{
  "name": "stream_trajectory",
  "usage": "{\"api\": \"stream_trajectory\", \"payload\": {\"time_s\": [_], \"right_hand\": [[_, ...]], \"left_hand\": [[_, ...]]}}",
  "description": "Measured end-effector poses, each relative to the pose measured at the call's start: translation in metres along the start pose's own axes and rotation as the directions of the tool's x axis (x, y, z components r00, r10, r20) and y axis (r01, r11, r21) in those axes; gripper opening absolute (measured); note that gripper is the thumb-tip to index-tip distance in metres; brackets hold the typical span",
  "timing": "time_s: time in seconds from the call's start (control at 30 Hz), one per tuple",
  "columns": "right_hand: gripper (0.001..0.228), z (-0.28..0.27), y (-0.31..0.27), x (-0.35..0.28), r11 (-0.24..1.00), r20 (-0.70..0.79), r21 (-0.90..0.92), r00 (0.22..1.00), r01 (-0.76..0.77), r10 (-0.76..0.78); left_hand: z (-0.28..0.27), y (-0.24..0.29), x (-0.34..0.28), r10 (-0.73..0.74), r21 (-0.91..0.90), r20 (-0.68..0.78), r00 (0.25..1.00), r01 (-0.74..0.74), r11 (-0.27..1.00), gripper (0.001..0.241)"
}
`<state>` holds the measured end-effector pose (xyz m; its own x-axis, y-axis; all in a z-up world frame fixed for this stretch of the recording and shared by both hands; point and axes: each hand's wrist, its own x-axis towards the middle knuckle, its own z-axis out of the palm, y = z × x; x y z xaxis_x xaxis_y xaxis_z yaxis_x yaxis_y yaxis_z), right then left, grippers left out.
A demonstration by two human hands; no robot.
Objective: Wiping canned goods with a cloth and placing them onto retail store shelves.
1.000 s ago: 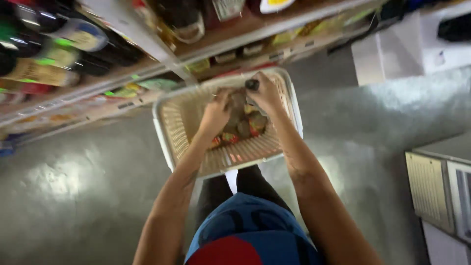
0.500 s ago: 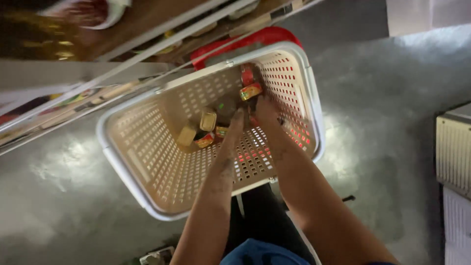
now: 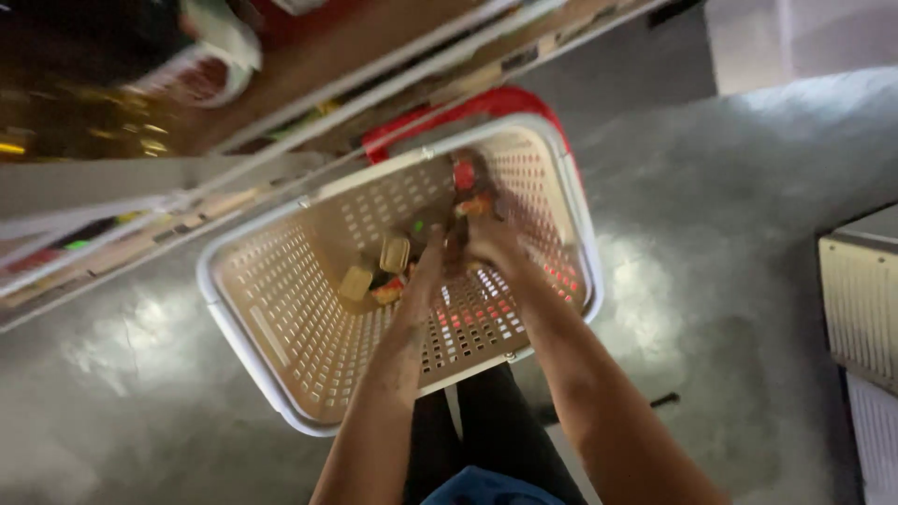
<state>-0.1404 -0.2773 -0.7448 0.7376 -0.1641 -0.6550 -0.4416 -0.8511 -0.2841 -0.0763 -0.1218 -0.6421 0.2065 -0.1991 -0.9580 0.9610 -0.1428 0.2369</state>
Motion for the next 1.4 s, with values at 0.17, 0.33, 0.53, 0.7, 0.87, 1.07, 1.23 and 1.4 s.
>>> {"api": "stream_trajectory", "payload": {"time_s": [0.17, 0.33, 0.53, 0.7, 0.87, 1.07, 1.23, 1.4], "right_hand": [[0.097, -0.236, -0.117, -0.155, 0.871, -0.172, 0.376, 0.947, 0.316, -0.27], [0.065, -0.35, -0.133, -0.246, 0.409, -0.443, 0.811, 0.896, 0.417, -0.034], [0.022, -0.414, -0.24, -0.315, 0.53, -0.836, 0.544, 0.478, 0.651, 0.27], [0.044, -0.445, -0.281, -0.297, 0.949, -0.885, 0.028, 0.45, 0.315, -0.123], [0.046, -0.469, -0.234, -0.252, 0.941, -0.954, 0.021, 0.288, 0.337, -0.082], [0.046, -0.51, -0.276, -0.323, -0.378, -0.553, 0.666, 0.766, 0.643, 0.328], [0.061, -0.51, -0.29, -0.347, -0.142, -0.73, 0.563, 0.571, 0.814, 0.377], [0.045, -0.53, -0.287, -0.368, -0.017, -0.753, 0.601, 0.573, 0.799, 0.323]], "left_hand": [[0.014, 0.063, -0.125, 0.087, -0.484, 0.306, 0.948, 0.076, 0.872, 0.093], [0.018, 0.127, -0.232, 0.271, -0.639, 0.436, 0.858, 0.083, 0.765, 0.077], [0.048, 0.175, -0.303, 0.487, -0.699, 0.326, 0.811, -0.14, 0.702, 0.066], [0.065, 0.179, -0.345, 0.854, -0.351, 0.045, 0.519, -0.792, 0.5, 0.048], [0.081, 0.2, -0.476, 0.893, -0.426, 0.037, 0.448, -0.801, 0.42, 0.056], [0.095, 0.217, -0.529, 0.884, -0.661, -0.01, 0.466, -0.666, 0.344, 0.075], [0.072, 0.233, -0.448, 0.995, -0.228, 0.072, 0.064, -0.97, 0.079, 0.061], [0.082, 0.216, -0.494, 0.983, -0.202, 0.182, -0.031, -0.979, 0.007, 0.092]]}}
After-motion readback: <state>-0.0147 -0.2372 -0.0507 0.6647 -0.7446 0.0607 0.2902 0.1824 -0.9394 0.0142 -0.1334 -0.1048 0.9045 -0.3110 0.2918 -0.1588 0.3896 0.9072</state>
